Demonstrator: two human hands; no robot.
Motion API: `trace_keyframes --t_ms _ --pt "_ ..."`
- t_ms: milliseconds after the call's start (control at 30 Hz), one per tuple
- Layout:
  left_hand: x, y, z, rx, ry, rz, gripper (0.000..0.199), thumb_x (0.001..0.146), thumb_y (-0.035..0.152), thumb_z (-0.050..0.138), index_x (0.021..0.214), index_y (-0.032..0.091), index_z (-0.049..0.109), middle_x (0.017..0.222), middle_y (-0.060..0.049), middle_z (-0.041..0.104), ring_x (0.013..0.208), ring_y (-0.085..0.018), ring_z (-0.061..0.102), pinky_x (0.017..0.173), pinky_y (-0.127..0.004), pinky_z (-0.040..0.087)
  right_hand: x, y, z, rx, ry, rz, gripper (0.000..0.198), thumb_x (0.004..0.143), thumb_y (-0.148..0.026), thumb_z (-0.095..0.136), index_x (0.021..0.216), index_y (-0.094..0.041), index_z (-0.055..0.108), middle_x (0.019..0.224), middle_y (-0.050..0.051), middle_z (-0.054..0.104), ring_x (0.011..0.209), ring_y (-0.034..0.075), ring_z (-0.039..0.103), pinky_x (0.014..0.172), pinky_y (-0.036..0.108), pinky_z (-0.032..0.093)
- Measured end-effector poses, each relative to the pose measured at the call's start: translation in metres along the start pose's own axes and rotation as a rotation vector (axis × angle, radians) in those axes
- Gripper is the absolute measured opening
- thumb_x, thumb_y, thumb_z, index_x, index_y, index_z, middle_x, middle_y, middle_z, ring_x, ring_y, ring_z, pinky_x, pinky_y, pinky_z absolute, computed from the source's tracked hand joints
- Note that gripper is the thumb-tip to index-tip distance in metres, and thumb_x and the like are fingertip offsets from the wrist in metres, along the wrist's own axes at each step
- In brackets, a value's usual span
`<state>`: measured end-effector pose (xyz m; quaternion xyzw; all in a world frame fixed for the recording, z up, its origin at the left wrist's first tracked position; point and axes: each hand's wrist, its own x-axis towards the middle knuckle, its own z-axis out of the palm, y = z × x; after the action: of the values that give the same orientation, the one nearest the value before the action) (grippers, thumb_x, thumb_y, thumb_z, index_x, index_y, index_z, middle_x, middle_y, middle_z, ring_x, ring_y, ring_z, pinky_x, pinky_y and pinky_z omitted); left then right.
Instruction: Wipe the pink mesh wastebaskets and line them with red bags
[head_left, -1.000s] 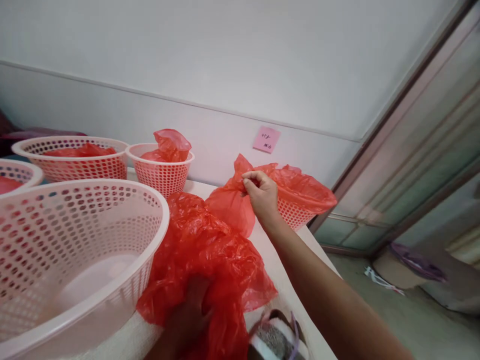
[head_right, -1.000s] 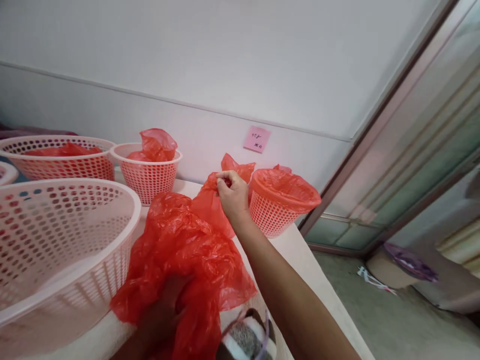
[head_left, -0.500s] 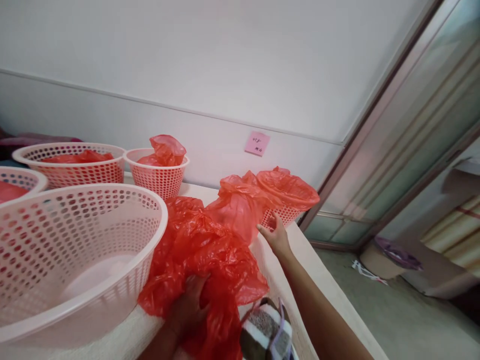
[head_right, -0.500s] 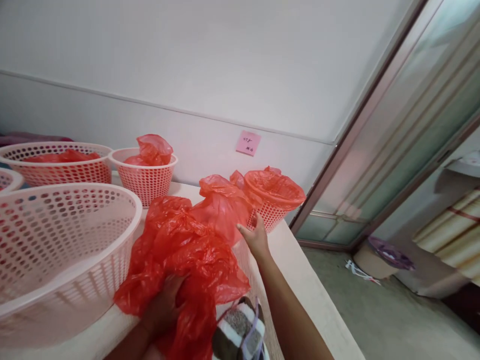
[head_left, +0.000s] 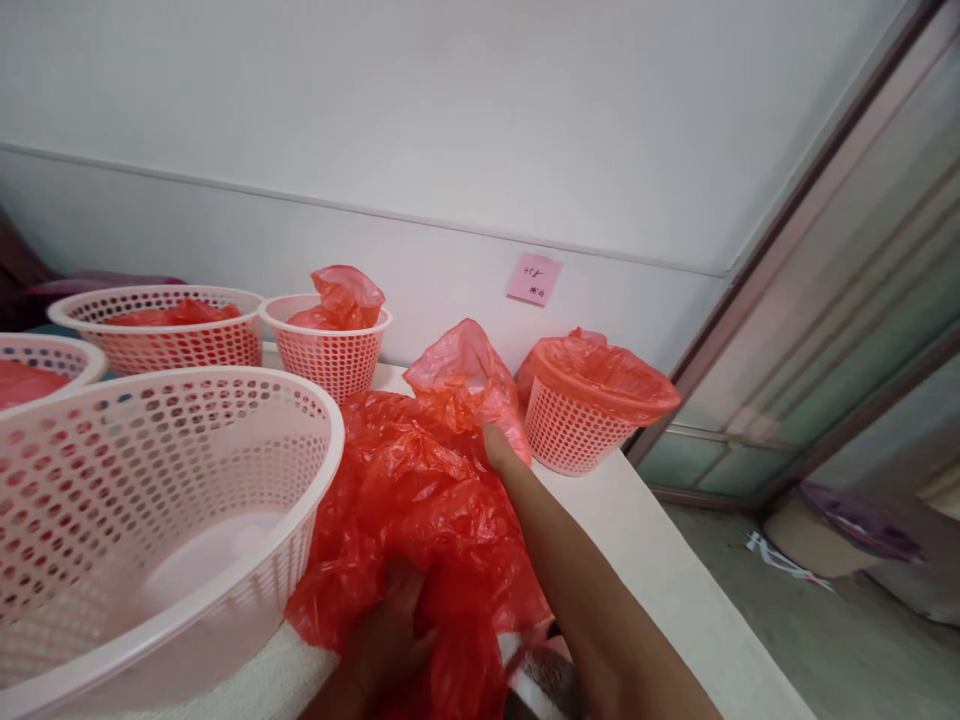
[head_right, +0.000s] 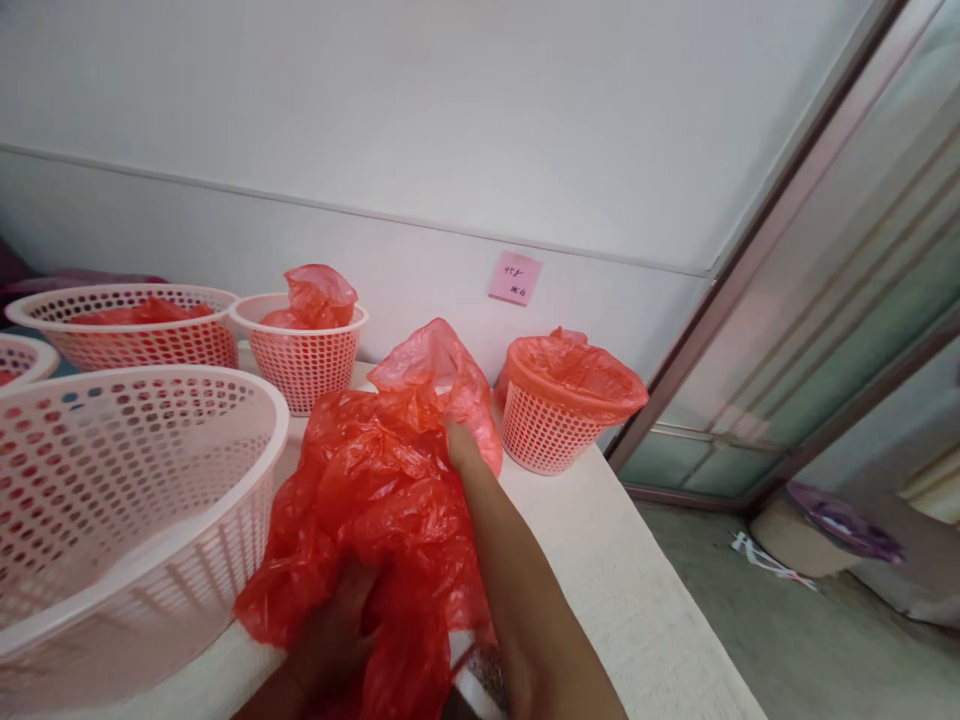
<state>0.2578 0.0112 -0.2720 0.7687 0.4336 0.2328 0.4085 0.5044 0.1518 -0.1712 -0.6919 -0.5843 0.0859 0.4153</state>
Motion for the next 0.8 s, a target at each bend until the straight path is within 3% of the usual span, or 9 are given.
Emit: trace_keyframes --t_ms 67,133,233,333,400,500,600,700,800 --pt "-0.001 0.002 -0.004 -0.013 -0.041 0.011 0.076 0.073 0.039 0.066 0.143 0.019 0.043 0.152 -0.014 0.043 0.140 -0.032 0.038 0.115 -0.044 0.033 -0.005 0.001 0.001 0.055 -0.043 -0.008 0.024 0.092 -0.036 0.061 0.101 -0.014 0.065 0.098 0.003 0.067 0.084 0.017 0.065 0.077 0.035 0.055" --pt "-0.003 0.016 -0.013 -0.097 0.039 0.033 0.062 0.080 0.042 0.061 0.136 0.020 0.050 0.144 -0.012 0.052 0.135 -0.030 0.045 0.113 -0.044 0.036 -0.009 0.004 -0.001 0.104 -0.067 -0.018 0.017 0.088 -0.030 0.064 0.084 -0.014 0.065 0.083 0.000 0.067 0.076 0.015 0.064 0.073 0.031 0.053" --pt "-0.002 0.064 -0.037 -0.243 0.335 0.084 0.034 0.094 0.046 0.041 0.105 0.023 0.063 0.104 -0.008 0.069 0.103 -0.024 0.064 0.093 -0.038 0.051 -0.018 0.008 -0.007 0.184 -0.023 -0.010 0.010 0.084 -0.023 0.055 0.080 -0.017 0.063 0.079 0.000 0.067 0.074 0.015 0.062 0.070 0.028 0.050" --pt "0.016 0.116 -0.059 -0.262 0.405 0.228 0.026 0.089 0.045 0.053 0.096 0.021 0.060 0.090 -0.004 0.064 0.085 -0.018 0.062 0.082 -0.032 0.051 -0.030 0.008 -0.017 0.256 0.048 0.009 0.019 0.079 -0.025 0.043 0.082 -0.019 0.061 0.079 0.002 0.067 0.071 0.017 0.060 0.064 0.027 0.048" --pt "0.039 0.139 -0.068 -0.315 0.523 0.225 0.036 0.084 0.046 0.060 0.108 0.020 0.056 0.103 -0.007 0.062 0.089 -0.018 0.061 0.079 -0.031 0.051 -0.041 0.004 -0.025 0.290 0.062 0.003 0.020 0.077 -0.029 0.042 0.079 -0.019 0.059 0.076 0.003 0.065 0.068 0.018 0.059 0.062 0.027 0.047" --pt "0.083 0.151 -0.074 -0.277 0.649 0.127 0.087 0.068 0.046 0.077 0.137 0.013 0.035 0.139 -0.021 0.044 0.123 -0.029 0.050 0.097 -0.042 0.046 -0.060 -0.007 -0.037 0.317 0.024 -0.047 0.019 0.076 -0.030 0.044 0.077 -0.020 0.059 0.076 0.002 0.065 0.069 0.018 0.058 0.064 0.027 0.047" --pt "0.119 0.146 -0.073 -0.250 0.624 0.123 0.091 0.062 0.040 0.082 0.135 0.011 0.035 0.133 -0.022 0.052 0.124 -0.031 0.052 0.106 -0.047 0.039 -0.079 -0.017 -0.042 0.311 -0.081 -0.118 0.015 0.073 -0.026 0.046 0.071 -0.021 0.060 0.071 0.000 0.063 0.065 0.017 0.056 0.061 0.026 0.045" --pt "0.132 0.137 -0.066 -0.237 0.514 0.176 0.055 0.071 0.031 0.072 0.119 0.012 0.050 0.111 -0.014 0.066 0.105 -0.028 0.063 0.098 -0.045 0.046 -0.091 -0.022 -0.043 0.275 -0.165 -0.162 0.011 0.068 -0.020 0.049 0.058 -0.021 0.054 0.059 -0.002 0.056 0.056 0.015 0.050 0.056 0.025 0.042" --pt "0.127 0.128 -0.059 -0.218 0.359 0.253 0.024 0.078 0.019 0.055 0.101 0.015 0.061 0.100 -0.009 0.070 0.099 -0.024 0.066 0.096 -0.041 0.047 -0.093 -0.021 -0.048 0.251 -0.142 -0.151 0.009 0.066 -0.017 0.051 0.069 -0.021 0.058 0.066 -0.002 0.058 0.060 0.016 0.052 0.060 0.026 0.044"
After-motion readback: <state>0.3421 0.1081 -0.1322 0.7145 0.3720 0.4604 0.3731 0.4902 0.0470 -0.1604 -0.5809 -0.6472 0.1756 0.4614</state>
